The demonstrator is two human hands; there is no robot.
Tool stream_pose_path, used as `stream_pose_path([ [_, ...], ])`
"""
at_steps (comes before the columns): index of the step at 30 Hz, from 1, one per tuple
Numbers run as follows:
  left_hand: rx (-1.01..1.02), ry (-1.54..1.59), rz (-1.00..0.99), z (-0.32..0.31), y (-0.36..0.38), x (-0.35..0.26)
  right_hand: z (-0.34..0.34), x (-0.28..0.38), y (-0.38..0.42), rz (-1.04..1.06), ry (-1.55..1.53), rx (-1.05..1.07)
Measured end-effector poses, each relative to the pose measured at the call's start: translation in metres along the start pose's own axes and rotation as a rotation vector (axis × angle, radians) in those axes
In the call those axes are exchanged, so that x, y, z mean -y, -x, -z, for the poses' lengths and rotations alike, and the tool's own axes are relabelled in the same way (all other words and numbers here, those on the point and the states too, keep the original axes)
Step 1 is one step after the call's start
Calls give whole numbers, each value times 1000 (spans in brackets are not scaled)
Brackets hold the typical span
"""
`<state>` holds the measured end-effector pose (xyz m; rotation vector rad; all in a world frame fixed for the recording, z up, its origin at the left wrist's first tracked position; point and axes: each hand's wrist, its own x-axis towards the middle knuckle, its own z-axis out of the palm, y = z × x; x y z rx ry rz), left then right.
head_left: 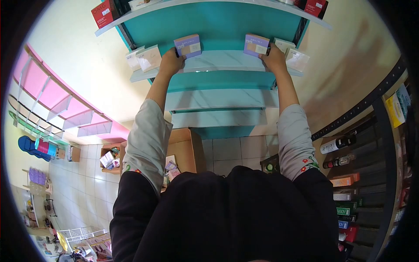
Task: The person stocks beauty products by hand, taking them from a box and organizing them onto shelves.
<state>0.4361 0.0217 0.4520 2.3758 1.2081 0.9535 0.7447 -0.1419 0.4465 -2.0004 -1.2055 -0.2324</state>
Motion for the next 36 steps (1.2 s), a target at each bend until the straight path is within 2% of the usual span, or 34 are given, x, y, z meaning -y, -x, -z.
stream_pose_path([
  [7, -47, 26, -24, 0, 3, -1, 3, 3, 3, -15, 12, 4],
  [16, 14, 38, -7, -1, -2, 6, 1, 0, 3, -8, 2, -16],
  [19, -26, 54, 3, 1, 3, 0, 3, 1, 5, -6, -43, 2],
  [22, -36, 37, 9, -1, -1, 3, 12, 12, 14, -115, -197, 51],
  [25, 38, 60, 37, 1, -2, 5, 12, 15, 19, -106, -184, 10],
  [28, -7, 75, 13, 2, 1, 3, 21, 27, 36, -99, -205, -152],
  [32, -104, 40, -36, 1, 4, 3, 43, 58, 71, 56, -474, -254],
  [36, -153, 32, -128, 7, 16, -4, 57, 95, 104, 126, -708, -189],
])
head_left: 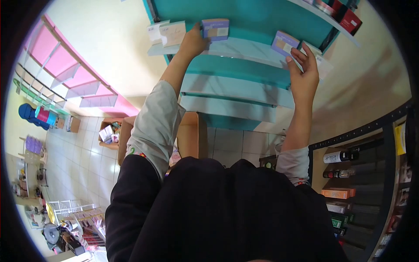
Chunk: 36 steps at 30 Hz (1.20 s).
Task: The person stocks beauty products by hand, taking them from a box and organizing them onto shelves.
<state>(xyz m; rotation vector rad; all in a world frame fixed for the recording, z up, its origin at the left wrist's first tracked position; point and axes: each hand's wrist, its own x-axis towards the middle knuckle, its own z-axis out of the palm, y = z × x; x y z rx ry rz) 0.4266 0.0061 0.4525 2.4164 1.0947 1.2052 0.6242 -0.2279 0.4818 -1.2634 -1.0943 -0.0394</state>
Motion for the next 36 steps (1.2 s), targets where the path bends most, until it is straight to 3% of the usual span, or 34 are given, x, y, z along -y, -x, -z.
stream_pose_path([
  [6, -182, -268, -274, 49, 70, -29, -46, 22, 50, 131, -239, 106],
  [8, -187, -155, -382, 88, 112, -43, -76, 25, 77, 50, -309, 215],
  [11, -428, -10, -304, 130, 176, -10, -123, 11, 119, -18, -324, 451],
  [13, -373, -225, -160, 148, 221, 55, -163, -9, 156, -161, -332, 612],
  [15, -254, -320, 127, 161, 282, 123, -206, -32, 195, -350, -322, 798],
  [20, -86, -275, 700, 155, 450, 247, -300, -125, 328, -636, -231, 1213],
  [25, 47, -91, 957, 107, 535, 313, -340, -220, 442, -697, 46, 1489],
  [28, 112, 21, 1036, 84, 551, 345, -352, -229, 468, -653, 311, 1534],
  [31, 184, 56, 1107, 70, 550, 371, -359, -240, 484, -726, 403, 1424],
  [34, 234, 54, 1099, 59, 548, 396, -373, -255, 494, -618, 414, 1258],
  [36, 249, 74, 1075, 52, 548, 409, -391, -258, 488, -336, 407, 1197],
])
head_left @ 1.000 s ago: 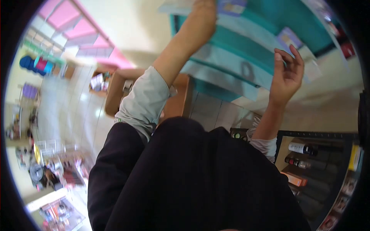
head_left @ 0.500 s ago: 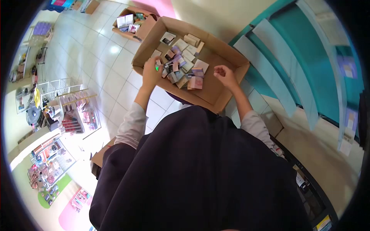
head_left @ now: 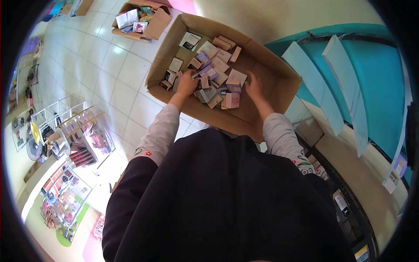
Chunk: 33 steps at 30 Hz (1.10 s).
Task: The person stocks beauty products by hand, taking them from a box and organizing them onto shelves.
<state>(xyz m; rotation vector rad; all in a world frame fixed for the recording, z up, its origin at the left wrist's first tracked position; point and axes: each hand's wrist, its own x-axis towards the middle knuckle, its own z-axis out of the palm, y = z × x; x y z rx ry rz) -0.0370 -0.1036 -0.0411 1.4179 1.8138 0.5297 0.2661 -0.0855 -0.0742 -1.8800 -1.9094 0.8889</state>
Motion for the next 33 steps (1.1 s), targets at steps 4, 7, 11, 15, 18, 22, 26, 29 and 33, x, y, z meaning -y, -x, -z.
stream_pose_path([
  [4, 29, -1, 5, -8, -7, 1, 6, 37, -54, 414, 196, -186],
  [7, 49, 7, -31, -13, -5, 8, 31, 94, -78, 21, 139, 183],
  [11, 75, 48, -68, 0, 10, -7, 0, 52, -102, 418, 516, 246],
  [15, 39, 19, -156, 17, 16, -29, 8, 58, -99, 322, 395, 245],
  [18, 34, 103, -181, 24, 22, -65, 58, 84, -82, 164, 165, 299],
  [22, 273, 710, -68, 21, 39, -132, 150, 121, -39, -13, -510, 368],
  [26, 534, 928, -46, 35, 72, -222, 243, 149, 7, -55, -647, 357],
  [29, 577, 943, -108, 24, 89, -266, 296, 151, 39, 1, -675, 278],
  [33, 532, 1027, -265, 2, 123, -328, 360, 140, 88, 134, -568, 75],
])
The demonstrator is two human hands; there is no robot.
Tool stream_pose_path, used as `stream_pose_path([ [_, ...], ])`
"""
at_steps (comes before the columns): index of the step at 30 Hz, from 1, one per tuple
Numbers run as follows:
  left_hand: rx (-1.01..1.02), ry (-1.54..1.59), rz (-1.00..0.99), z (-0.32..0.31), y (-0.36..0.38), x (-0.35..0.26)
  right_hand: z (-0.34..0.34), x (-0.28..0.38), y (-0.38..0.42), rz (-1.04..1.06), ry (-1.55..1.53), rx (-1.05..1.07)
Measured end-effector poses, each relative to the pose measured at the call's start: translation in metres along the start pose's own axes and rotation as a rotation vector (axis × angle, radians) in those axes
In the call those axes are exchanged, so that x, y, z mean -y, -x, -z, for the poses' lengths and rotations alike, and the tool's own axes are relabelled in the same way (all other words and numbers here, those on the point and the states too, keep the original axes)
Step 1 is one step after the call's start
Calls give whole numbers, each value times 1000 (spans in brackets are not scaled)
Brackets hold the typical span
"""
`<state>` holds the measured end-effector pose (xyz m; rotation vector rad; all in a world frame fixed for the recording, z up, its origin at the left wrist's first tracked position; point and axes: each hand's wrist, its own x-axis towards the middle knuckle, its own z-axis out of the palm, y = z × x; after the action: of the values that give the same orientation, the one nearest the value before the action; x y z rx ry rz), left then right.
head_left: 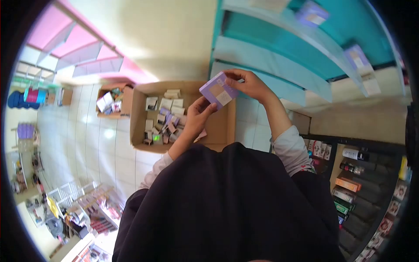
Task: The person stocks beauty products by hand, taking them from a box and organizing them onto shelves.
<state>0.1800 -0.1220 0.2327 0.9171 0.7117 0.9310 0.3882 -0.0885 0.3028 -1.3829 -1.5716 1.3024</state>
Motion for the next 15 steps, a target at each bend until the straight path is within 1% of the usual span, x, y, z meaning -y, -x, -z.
stream_pose_path([
  [1, 27, -40, -16, -16, -1, -3, 15, 6, 15, 57, 63, -35],
  [4, 127, -162, -53, -60, -6, -3, 53, 18, 62, 57, 43, -81],
  [7, 246, -187, -186, -101, -10, 5, 96, 80, 120, 89, 284, -159],
  [9, 268, -215, -206, -121, -10, 3, 142, 111, 151, 345, 458, -333],
  [11, 263, -231, -218, -133, -12, 5, 189, 147, 174, 521, 857, -606],
  [13, 244, -232, -222, -135, -16, 14, 228, 184, 179, 295, 1074, -705],
  [15, 205, -198, -221, -138, -16, 21, 270, 183, 153, 366, 1237, -707],
])
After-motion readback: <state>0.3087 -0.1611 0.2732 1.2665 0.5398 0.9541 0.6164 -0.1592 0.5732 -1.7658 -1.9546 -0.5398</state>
